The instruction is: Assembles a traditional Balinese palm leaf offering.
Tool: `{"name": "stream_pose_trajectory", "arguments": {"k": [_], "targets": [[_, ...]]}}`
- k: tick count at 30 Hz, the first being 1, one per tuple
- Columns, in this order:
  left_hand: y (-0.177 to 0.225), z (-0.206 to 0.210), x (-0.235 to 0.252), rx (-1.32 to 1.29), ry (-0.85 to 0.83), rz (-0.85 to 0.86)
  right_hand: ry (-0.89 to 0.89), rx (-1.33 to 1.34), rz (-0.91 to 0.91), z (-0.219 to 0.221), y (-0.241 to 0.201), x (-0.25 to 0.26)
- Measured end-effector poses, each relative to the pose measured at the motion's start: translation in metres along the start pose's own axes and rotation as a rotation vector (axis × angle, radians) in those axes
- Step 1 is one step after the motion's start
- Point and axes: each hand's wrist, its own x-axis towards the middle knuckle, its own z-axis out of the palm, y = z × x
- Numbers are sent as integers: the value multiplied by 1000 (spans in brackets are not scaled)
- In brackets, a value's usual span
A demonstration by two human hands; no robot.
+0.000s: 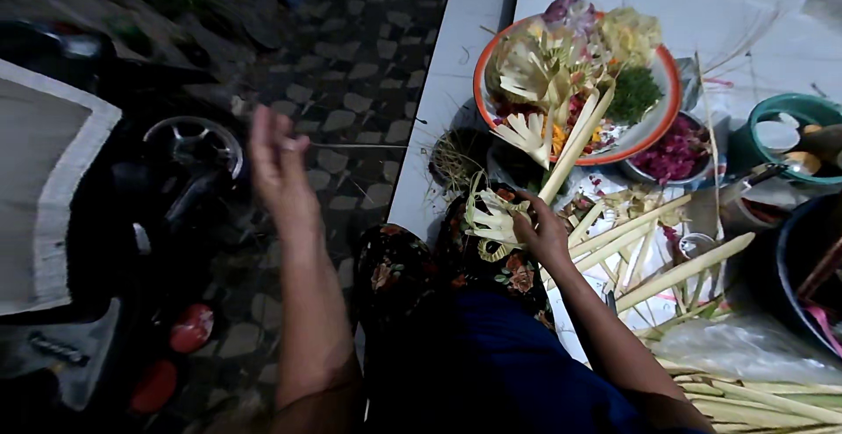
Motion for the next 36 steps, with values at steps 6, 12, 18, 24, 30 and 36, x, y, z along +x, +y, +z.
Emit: {"name": "stream_pose_trajectory", "arguments": {"k": [6,12,18,24,30,36], "targets": [[-27,56,-52,412,-364,-149,51,-20,-52,-8,-14,4],[-3,88,-57,352,-620,-193,100,-75,-112,-13,-23,6],[-7,119,-61,126,-685,-284,42,-18,-115,-1,-30,-12],[-2,125,-54,-19,-786,-328,53,29,-177,-10,-25,-22],[-3,148,-55,-127,-886,-337,-40,104,-147,-17,-36,13],[-10,157,-55,-113,-904,-319,-230,764,104,-24,-40,41]]}}
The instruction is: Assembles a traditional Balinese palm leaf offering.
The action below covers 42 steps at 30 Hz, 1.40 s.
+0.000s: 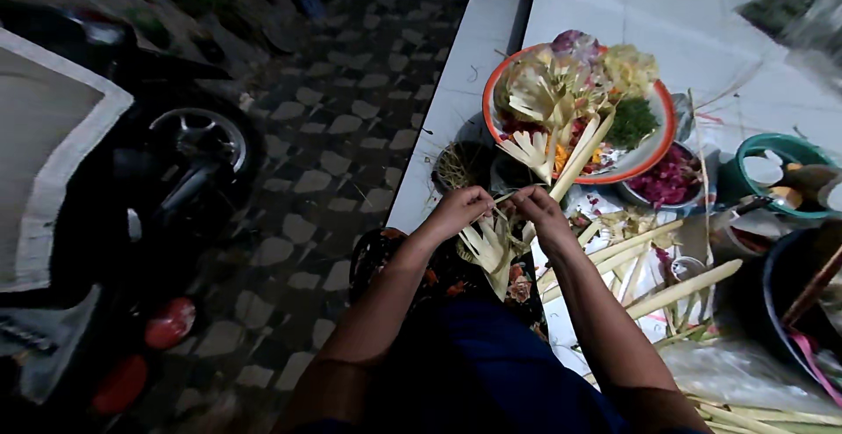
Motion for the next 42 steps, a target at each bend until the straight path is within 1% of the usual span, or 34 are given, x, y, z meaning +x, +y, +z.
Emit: {"name": "stream_pose_trajectory", "arguments": {"k": [3,8,10,12,15,17,21,24,26,28,30,33,34,35,37,39,40,41,42], "targets": [[-4,1,3,20,-23,-14,-42,84,16,-11,2,8],[-11,4,6,1,-34,-35,-53,-88,3,-40,-15,15],[-12,4,8,4,-37,-50,-8,-112,-21,-56,-28,18],[-13,5,10,-3,-44,-56,44,-120,-99,-73,-37,25],[-16,9,12,-35,-46,-47,137,-212,-181,-92,-46,29],[-15,12,11,-48,-49,-27,161,-254,-180,-95,-48,28],[-16,17,9,-21,-87,-22,112,-269,-168,-94,-42,29],[-18,17,10,19,-99,-38,85,-208,-161,-98,-41,31],[-18,16,10,-4,-115,-68,47,-148,-102,-100,-46,31],[-17,16,9,-24,-123,-92,8,-155,-67,-99,-52,31],[-16,15,9,-13,-129,-109,-16,-234,-65,-102,-59,31],[-19,14,9,1,-132,-117,-20,-490,-107,-113,-72,33],[-21,14,9,-9,-125,-106,3,-592,-120,-118,-77,34],[-22,15,10,-23,-115,-94,45,-705,-120,-122,-81,35],[-23,15,10,-51,-107,-76,196,-946,-112,-129,-86,34],[-24,15,10,-46,-104,-47,353,-1145,-165,-128,-89,28],[-24,14,10,-46,-104,-38,396,-1177,-207,-123,-91,23],[-24,14,10,-48,-103,-35,401,-1174,-241,-114,-93,16],[-24,14,10,-48,-100,-38,365,-1144,-274,-102,-93,8]]}}
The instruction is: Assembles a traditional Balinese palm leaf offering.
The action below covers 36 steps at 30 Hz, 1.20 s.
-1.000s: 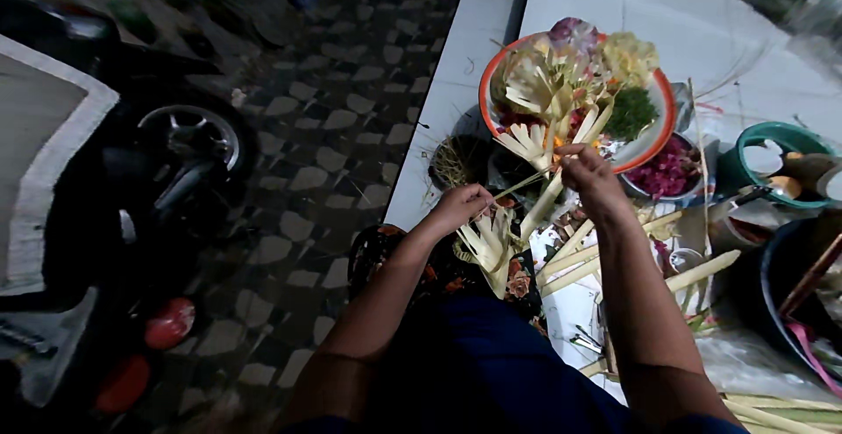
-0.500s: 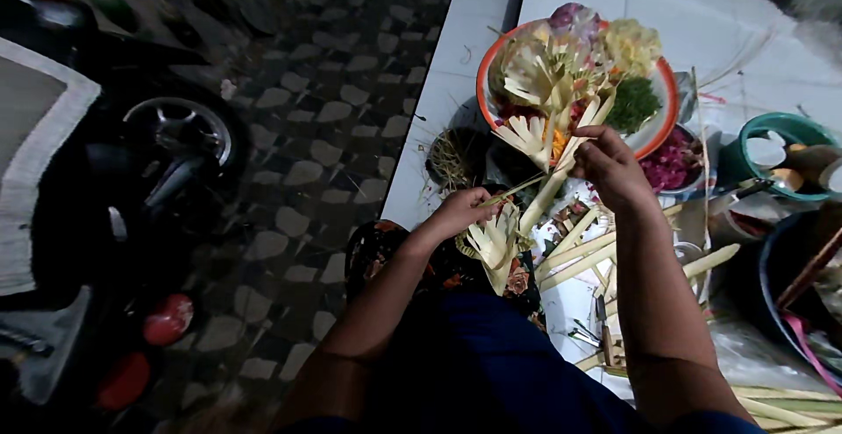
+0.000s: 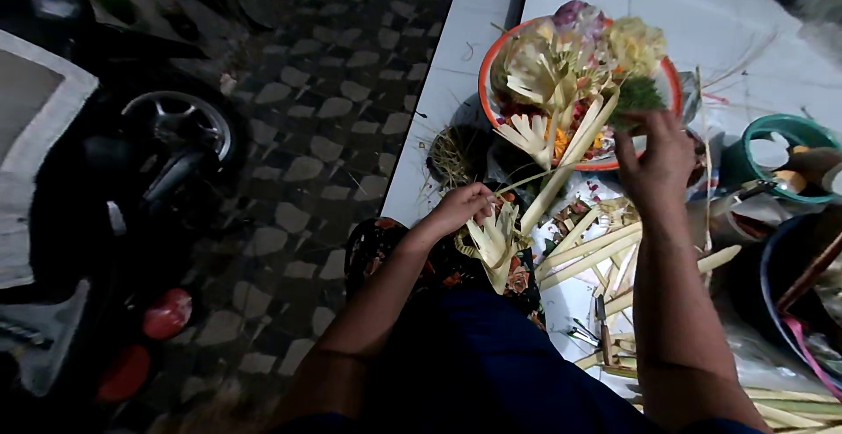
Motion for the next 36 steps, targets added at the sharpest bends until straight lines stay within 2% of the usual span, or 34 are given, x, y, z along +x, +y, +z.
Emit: {"name": "stream_pose_trajectory", "arguments": {"k": [3,7,11,16,19,21,23,25,28,32,36], "targets": [[0,1,2,-21,16,-25,-114,168,-169,27,-28,-31],[-1,1,4,-54,29,-12,-239,243,-255,85,-41,-59],[0,0,1,-46,37,10,-247,308,-151,114,-44,-66],[13,-11,0,149,48,5,-386,541,10,126,-47,-64],[18,-19,0,302,172,24,-440,598,66,129,-46,-62],[18,-21,-1,392,293,76,-449,618,85,130,-46,-61],[15,-20,-3,462,335,148,-447,663,100,132,-44,-61],[12,-15,-6,533,288,172,-450,700,108,133,-43,-62],[13,-12,-8,554,210,111,-465,714,107,132,-44,-60],[21,-14,-7,376,141,-1,-489,729,110,132,-43,-59],[21,-12,-5,249,59,-42,-495,755,113,133,-43,-58]]}}
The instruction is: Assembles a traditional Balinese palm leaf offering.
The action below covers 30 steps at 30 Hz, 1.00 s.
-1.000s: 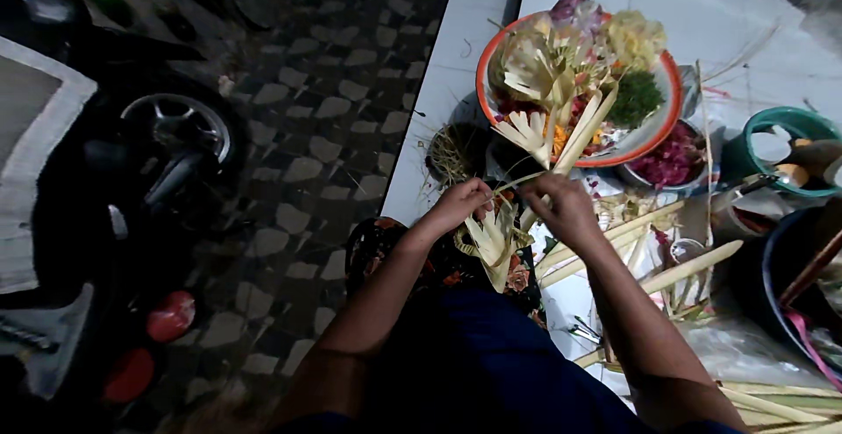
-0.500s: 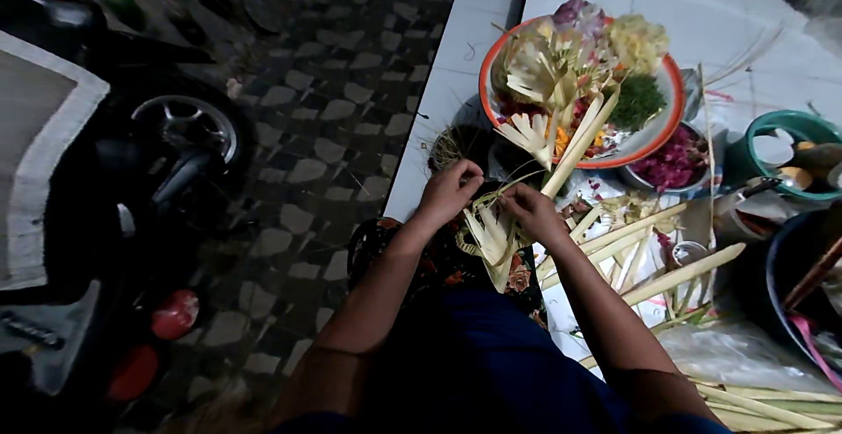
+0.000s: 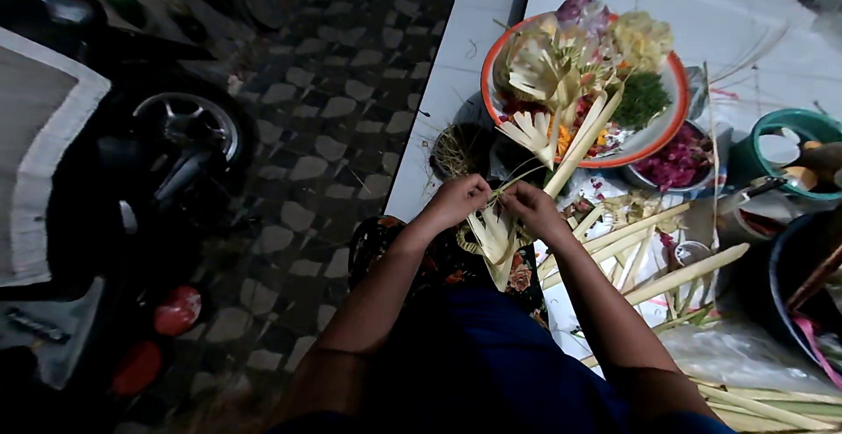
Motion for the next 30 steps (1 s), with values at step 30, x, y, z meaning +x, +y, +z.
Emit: {"name": "stream_pose_trajectory", "arguments": {"k": [30], "targets": [[-6,12,0,-436,-35,-33,317,-576,-447,12,-21,-7]]}}
